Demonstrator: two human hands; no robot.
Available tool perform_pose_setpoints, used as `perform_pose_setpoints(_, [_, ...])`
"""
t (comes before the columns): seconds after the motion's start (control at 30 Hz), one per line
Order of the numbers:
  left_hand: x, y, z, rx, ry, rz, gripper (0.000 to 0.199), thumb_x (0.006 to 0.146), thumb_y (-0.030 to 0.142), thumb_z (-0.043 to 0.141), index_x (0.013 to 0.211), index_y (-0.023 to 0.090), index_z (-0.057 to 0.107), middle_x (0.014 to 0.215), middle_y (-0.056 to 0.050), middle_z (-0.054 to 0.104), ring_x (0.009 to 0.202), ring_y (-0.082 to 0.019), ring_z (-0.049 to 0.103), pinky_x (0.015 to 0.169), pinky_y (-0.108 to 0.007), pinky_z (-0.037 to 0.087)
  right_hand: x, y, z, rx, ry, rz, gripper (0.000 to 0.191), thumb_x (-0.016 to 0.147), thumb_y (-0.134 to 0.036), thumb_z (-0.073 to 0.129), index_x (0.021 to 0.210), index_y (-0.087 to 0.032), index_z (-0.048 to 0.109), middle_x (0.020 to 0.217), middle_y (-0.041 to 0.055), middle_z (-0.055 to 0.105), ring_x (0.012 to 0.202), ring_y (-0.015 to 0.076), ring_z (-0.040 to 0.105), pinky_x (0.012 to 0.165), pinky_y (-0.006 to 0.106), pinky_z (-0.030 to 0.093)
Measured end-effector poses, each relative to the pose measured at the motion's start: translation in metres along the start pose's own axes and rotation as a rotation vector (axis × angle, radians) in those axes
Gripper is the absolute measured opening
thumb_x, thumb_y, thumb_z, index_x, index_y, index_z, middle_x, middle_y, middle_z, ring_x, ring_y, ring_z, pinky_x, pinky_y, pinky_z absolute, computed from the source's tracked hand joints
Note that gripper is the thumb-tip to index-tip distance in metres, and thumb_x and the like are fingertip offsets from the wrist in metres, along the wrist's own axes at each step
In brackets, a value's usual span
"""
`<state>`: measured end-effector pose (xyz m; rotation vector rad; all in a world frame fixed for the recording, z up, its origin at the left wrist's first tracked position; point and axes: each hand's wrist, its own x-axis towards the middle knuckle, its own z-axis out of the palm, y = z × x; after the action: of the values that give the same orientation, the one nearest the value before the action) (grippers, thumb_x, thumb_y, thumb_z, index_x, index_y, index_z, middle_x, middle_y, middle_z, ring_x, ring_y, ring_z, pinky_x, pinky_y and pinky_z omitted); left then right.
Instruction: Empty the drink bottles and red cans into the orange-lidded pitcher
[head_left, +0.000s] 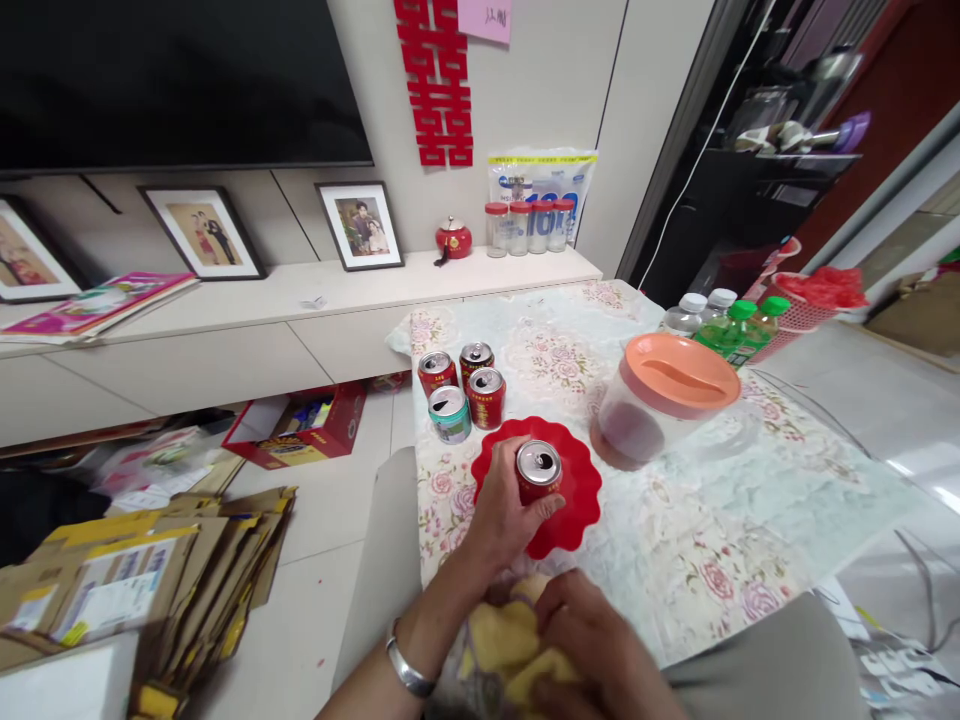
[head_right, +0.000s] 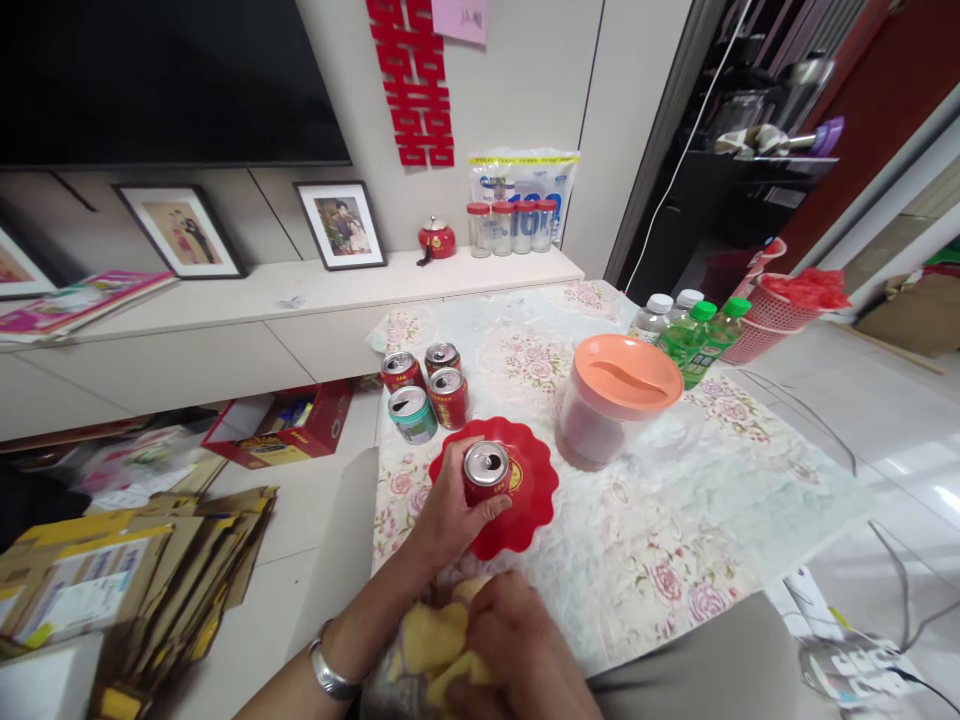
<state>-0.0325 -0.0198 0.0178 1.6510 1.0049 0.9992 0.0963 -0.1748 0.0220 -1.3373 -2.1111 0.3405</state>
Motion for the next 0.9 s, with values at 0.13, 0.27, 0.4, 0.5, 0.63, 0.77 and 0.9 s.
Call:
perform_pose_setpoints(0.13, [-0.003,-0.001,0.004,-0.048,-0.007,-0.047,0.074,0.077,0.03,0.087,0.139,0.022,0.047,0.136,-0.015,0.066,0.128,-0.038,0.067,0.116,-0.061,0.05,0.011,0.005,-0.075,0.279,0.047,0.321,0.032,0.114,-0.039,0.047,0.094,-0.023,0.065,0.084,-0.0012,0.067,0.073,0.0118,0.065,0.067,0.021,0.051])
perform_pose_setpoints(0.27, [-0.004,-0.002,0.008,-0.053,0.027,-0.075,0.076,0.074,0.028,0.088,0.139,0.023,0.049,0.14,-0.016,0.066,0.132,-0.041,0.066,0.117,-0.064,0.048,0.035,0.015,-0.102,-0.024,0.327,0.322,0.018,0.109,-0.038,0.061,0.102,-0.025,0.071,0.089,-0.002,0.072,0.074,0.0129,0.067,0.067,0.023,0.05])
perform_pose_setpoints(0.4, [-0.003,-0.004,0.011,-0.025,0.047,-0.074,0.073,0.074,0.028,0.088,0.137,0.022,0.051,0.141,-0.018,0.068,0.134,-0.043,0.065,0.116,-0.067,0.047,0.074,0.031,-0.09,-0.234,0.46,0.235,0.019,0.108,-0.037,0.061,0.107,-0.022,0.072,0.096,0.0039,0.074,0.084,0.017,0.07,0.075,0.028,0.051])
perform_pose_setpoints(0.5, [-0.003,-0.007,0.013,-0.012,0.065,-0.053,0.069,0.077,0.03,0.084,0.137,0.022,0.051,0.139,-0.018,0.069,0.133,-0.043,0.067,0.113,-0.067,0.049,0.104,0.045,-0.073,-0.235,0.396,0.215,0.021,0.109,-0.034,0.056,0.105,-0.02,0.072,0.098,0.0069,0.07,0.087,0.0188,0.068,0.076,0.03,0.05])
perform_pose_setpoints(0.63, [-0.004,-0.011,0.014,0.001,0.072,-0.038,0.066,0.079,0.027,0.079,0.139,0.024,0.052,0.141,-0.017,0.07,0.131,-0.042,0.068,0.11,-0.065,0.052,0.13,0.053,-0.061,-0.184,0.174,0.154,0.019,0.106,-0.031,0.06,0.094,-0.019,0.069,0.093,0.0047,0.064,0.085,0.0181,0.065,0.076,0.03,0.05])
perform_pose_setpoints(0.77, [-0.003,-0.011,0.014,0.003,0.055,-0.029,0.063,0.082,0.028,0.077,0.139,0.023,0.051,0.142,-0.018,0.07,0.132,-0.04,0.068,0.109,-0.062,0.053,0.131,0.048,-0.068,-0.134,0.01,0.137,0.029,0.111,-0.028,0.049,0.09,-0.02,0.068,0.093,0.0033,0.06,0.083,0.0147,0.064,0.079,0.028,0.052])
perform_pose_setpoints(0.9, [-0.001,-0.008,0.014,-0.004,0.045,-0.024,0.065,0.082,0.031,0.079,0.14,0.023,0.05,0.141,-0.017,0.069,0.131,-0.039,0.068,0.11,-0.061,0.054,0.121,0.043,-0.074,-0.171,-0.032,0.188,0.03,0.113,-0.029,0.046,0.101,-0.02,0.073,0.092,0.0041,0.059,0.08,0.0169,0.063,0.076,0.031,0.051])
